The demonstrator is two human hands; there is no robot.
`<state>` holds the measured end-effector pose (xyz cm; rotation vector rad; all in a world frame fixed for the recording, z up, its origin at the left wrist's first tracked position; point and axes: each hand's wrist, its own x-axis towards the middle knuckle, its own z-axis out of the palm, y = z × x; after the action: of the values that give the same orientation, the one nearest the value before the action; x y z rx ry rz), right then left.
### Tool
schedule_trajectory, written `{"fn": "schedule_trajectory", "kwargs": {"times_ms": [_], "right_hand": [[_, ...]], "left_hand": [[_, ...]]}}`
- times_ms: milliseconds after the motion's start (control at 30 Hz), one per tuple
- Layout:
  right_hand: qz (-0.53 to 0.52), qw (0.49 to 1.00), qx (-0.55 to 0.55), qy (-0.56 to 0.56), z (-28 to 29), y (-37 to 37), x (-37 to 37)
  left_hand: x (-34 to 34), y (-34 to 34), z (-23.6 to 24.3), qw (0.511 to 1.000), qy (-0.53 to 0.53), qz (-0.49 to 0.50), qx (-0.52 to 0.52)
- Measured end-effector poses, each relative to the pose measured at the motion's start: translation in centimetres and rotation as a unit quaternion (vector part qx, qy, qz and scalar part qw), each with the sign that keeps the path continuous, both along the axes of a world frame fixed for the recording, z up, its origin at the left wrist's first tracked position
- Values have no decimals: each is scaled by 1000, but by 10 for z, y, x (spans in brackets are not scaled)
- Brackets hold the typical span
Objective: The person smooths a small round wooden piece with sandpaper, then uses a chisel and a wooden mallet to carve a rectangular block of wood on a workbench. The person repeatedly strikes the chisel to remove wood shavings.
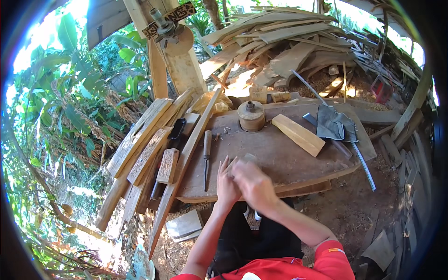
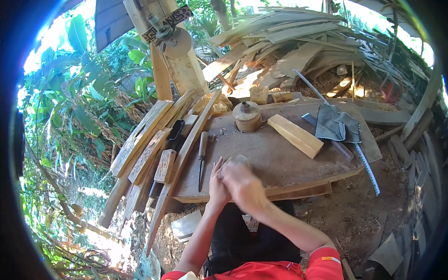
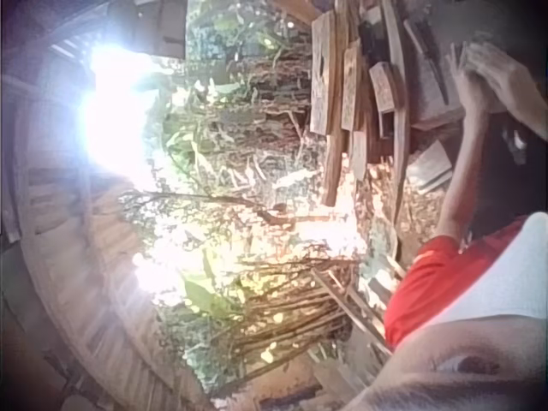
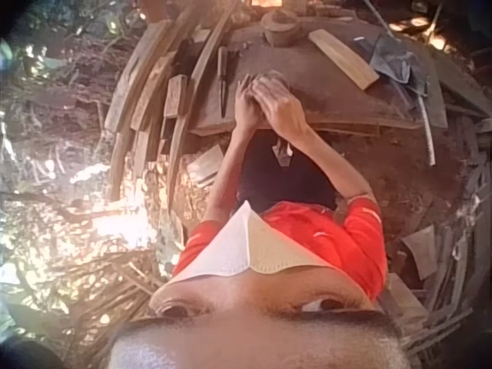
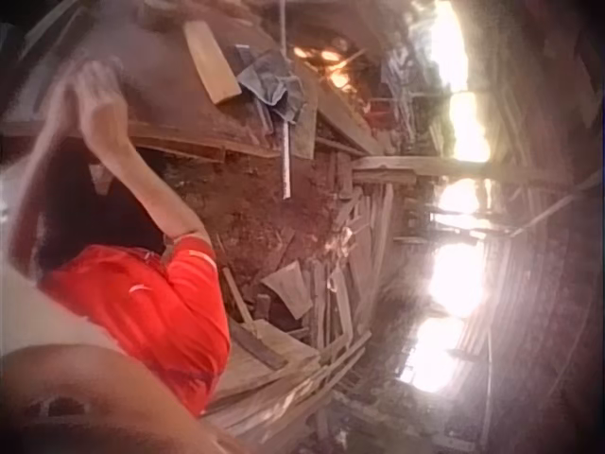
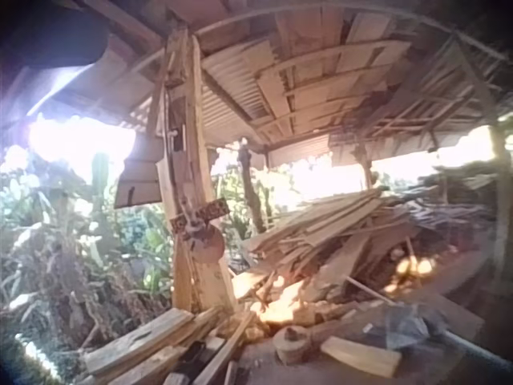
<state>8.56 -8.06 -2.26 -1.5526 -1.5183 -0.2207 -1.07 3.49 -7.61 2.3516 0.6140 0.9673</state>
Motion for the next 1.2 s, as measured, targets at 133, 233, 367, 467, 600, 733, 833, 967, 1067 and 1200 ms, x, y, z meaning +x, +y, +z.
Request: {"fn": "schedule_trajectory", "kwargs": {"times_ms": [133, 233, 367, 467, 600, 733, 833, 967, 1067, 1200], "right_hand": [[-14, 999, 15, -47, -2, -4, -7], [-3, 1000, 18, -23, -3, -7, -2], [-45, 999, 11, -13, -2, -8, -11], [-23, 999, 31, 8, -3, -7, 0], [-74, 997, 7, 11, 4, -3, 20], [-71, 997, -6, 10, 11, -16, 20], [-81, 997, -7, 1, 7, -25, 26], [-93, 995, -3, -23, 5, -30, 28], [-101, 994, -10, -33, 4, -33, 32], [-93, 995, -5, -32, 7, -33, 30]], "left_hand": [[0, -3, -8, 999, -30, 3, -16], [0, -3, -3, 999, -29, -9, -12], [0, 0, -5, 1000, -19, -20, -4], [-2, 4, -9, 999, 7, -16, 30], [1, -1, -1, 998, 20, -30, 48], [-3, -6, 13, 993, 55, -65, 76], [-3, -17, 23, 986, 93, -65, 119], [-2, -20, 26, 981, 124, -69, 129], [-2, -22, 33, 981, 123, -84, 124], [-3, -19, 27, 982, 119, -63, 133]]}}
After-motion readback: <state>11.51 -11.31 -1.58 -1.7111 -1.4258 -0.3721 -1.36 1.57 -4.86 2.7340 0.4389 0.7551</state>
